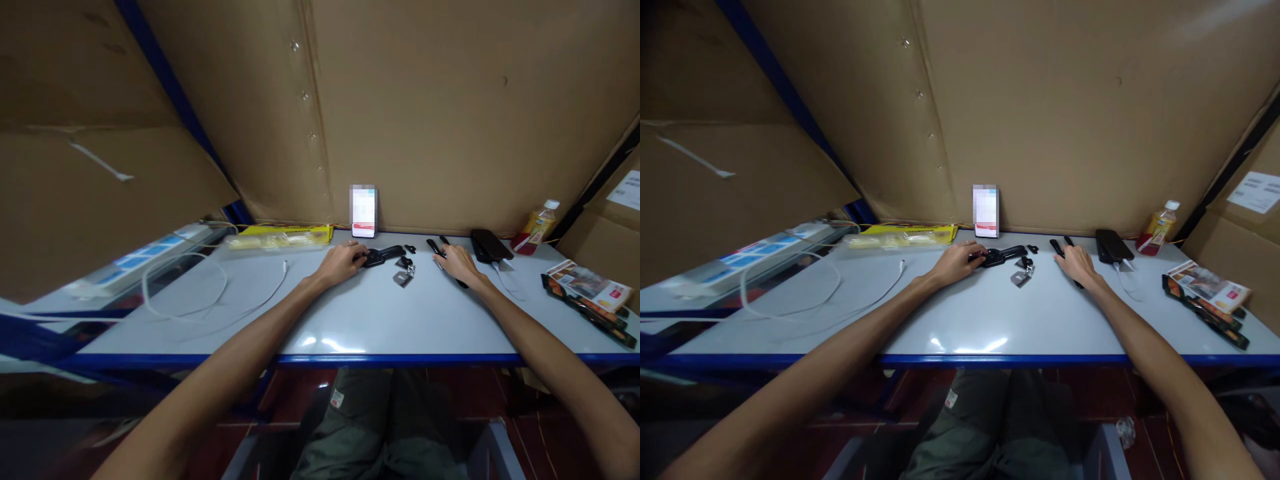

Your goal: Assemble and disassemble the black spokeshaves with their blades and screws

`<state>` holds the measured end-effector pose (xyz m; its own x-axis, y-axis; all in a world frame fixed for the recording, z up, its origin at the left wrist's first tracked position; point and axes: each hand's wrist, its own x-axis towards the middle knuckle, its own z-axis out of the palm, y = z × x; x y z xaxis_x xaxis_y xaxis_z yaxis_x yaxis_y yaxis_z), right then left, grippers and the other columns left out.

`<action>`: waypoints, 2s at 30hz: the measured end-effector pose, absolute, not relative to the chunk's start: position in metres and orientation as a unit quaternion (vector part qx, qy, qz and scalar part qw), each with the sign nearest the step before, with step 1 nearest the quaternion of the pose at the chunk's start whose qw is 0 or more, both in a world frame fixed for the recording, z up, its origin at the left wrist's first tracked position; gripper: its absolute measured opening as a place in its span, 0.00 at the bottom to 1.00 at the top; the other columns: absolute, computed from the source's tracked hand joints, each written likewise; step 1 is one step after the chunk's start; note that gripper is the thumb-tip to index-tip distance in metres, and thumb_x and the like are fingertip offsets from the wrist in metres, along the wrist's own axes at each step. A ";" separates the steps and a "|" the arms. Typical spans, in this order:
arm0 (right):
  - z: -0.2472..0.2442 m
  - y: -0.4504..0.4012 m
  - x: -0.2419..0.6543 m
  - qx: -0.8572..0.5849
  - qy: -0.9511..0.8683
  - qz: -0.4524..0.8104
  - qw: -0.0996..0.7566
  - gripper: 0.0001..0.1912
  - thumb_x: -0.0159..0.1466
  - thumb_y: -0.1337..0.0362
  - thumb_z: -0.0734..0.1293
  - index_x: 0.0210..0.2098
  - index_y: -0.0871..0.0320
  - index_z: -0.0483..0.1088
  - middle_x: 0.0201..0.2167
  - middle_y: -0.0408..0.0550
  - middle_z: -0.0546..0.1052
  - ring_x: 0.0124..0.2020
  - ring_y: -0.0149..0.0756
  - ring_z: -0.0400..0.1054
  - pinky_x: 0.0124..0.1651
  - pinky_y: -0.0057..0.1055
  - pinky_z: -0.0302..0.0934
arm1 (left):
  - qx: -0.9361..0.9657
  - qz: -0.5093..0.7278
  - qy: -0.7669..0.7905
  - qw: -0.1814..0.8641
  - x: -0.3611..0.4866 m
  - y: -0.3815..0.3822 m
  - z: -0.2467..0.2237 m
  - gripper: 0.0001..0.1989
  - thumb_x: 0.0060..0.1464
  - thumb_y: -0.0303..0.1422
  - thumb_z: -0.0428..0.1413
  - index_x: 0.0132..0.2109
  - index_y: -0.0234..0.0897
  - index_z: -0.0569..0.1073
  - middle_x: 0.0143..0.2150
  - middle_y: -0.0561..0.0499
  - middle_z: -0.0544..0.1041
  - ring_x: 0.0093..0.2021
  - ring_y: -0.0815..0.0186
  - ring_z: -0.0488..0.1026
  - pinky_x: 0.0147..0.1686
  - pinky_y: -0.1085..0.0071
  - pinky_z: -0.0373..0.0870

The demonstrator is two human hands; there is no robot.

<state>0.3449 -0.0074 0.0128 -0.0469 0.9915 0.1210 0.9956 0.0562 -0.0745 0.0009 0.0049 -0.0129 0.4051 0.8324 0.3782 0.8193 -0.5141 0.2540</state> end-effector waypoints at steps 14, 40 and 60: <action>0.015 -0.012 0.341 -0.685 -0.725 -0.064 0.028 0.24 0.75 0.51 0.58 0.55 0.61 0.76 0.51 0.66 0.81 0.53 0.58 0.77 0.50 0.42 0.66 | 0.843 0.208 0.497 -0.005 0.003 0.003 -0.013 0.14 0.64 0.34 0.55 0.53 0.39 0.78 0.49 0.44 0.78 0.48 0.55 0.76 0.45 0.64 0.70; 0.019 -0.020 0.333 -0.698 -0.710 -0.093 0.008 0.25 0.75 0.54 0.57 0.53 0.65 0.77 0.52 0.71 0.80 0.54 0.58 0.75 0.53 0.43 0.63 | 0.844 0.145 0.514 -0.049 0.019 -0.003 -0.015 0.16 0.64 0.39 0.57 0.54 0.35 0.77 0.52 0.40 0.74 0.53 0.52 0.72 0.53 0.60 0.70; 0.004 -0.042 0.305 -0.495 -0.853 -0.033 0.163 0.20 0.73 0.53 0.63 0.57 0.56 0.77 0.51 0.55 0.79 0.42 0.42 0.74 0.44 0.34 0.61 | 0.813 0.143 0.564 0.021 0.029 -0.018 -0.011 0.15 0.67 0.37 0.52 0.58 0.41 0.67 0.50 0.41 0.82 0.46 0.51 0.79 0.38 0.64 0.66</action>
